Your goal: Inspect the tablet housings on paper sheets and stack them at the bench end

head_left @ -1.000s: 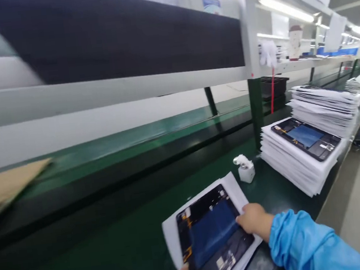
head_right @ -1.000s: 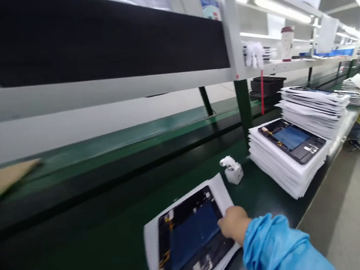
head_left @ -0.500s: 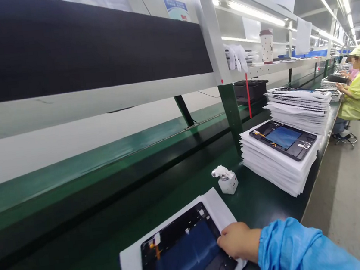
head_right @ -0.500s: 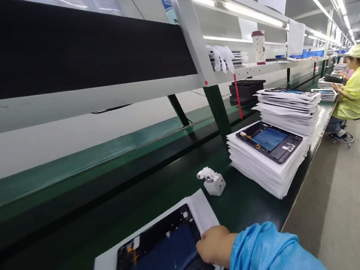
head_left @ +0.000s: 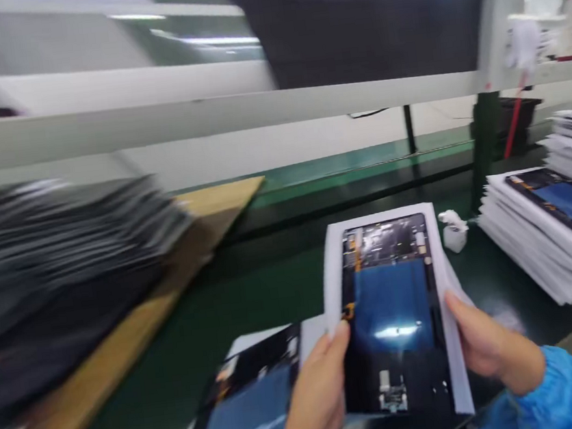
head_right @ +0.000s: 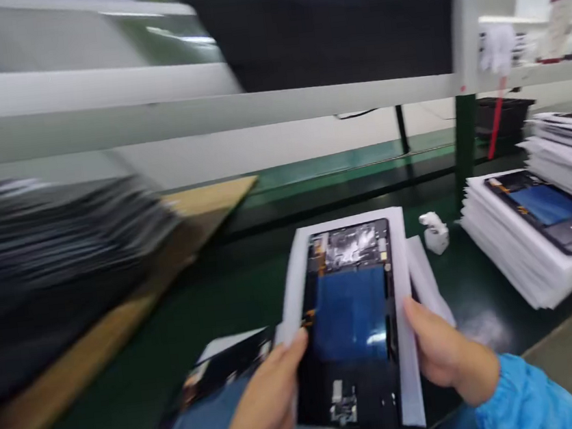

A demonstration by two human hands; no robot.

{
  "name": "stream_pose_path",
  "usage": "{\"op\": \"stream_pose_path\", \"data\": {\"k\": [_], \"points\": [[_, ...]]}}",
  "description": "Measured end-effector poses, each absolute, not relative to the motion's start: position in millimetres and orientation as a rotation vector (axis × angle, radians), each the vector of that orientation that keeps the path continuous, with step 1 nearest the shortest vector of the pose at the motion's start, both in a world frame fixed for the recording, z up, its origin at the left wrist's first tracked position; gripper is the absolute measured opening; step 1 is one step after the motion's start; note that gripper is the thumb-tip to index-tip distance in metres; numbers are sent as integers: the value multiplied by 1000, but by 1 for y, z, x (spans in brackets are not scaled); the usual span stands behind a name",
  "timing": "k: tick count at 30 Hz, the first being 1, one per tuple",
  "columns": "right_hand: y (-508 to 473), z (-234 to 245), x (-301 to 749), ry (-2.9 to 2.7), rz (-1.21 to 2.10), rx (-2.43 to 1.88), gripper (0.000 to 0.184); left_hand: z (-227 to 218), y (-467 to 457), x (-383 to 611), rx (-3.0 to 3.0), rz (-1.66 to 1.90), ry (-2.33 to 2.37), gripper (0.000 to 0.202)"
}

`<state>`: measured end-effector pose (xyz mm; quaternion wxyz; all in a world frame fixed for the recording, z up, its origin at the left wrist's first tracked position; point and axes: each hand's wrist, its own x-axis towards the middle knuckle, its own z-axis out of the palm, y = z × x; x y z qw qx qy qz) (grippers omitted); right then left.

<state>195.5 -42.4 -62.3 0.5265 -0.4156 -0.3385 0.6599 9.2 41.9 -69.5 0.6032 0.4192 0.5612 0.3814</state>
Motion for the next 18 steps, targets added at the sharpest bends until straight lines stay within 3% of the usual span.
{"op": "stream_pose_path", "data": {"k": [7,14,18], "points": [[-70,-52,160,-728,1665,-998,51,-87,17,-12,981,936,1124,54],[-72,-46,138,-443,1693,-1020,60,-108,6,-3,1006,927,1275,69],[-71,-56,137,-469,1677,-1126,59,-121,2,7,877,919,1261,64]]}}
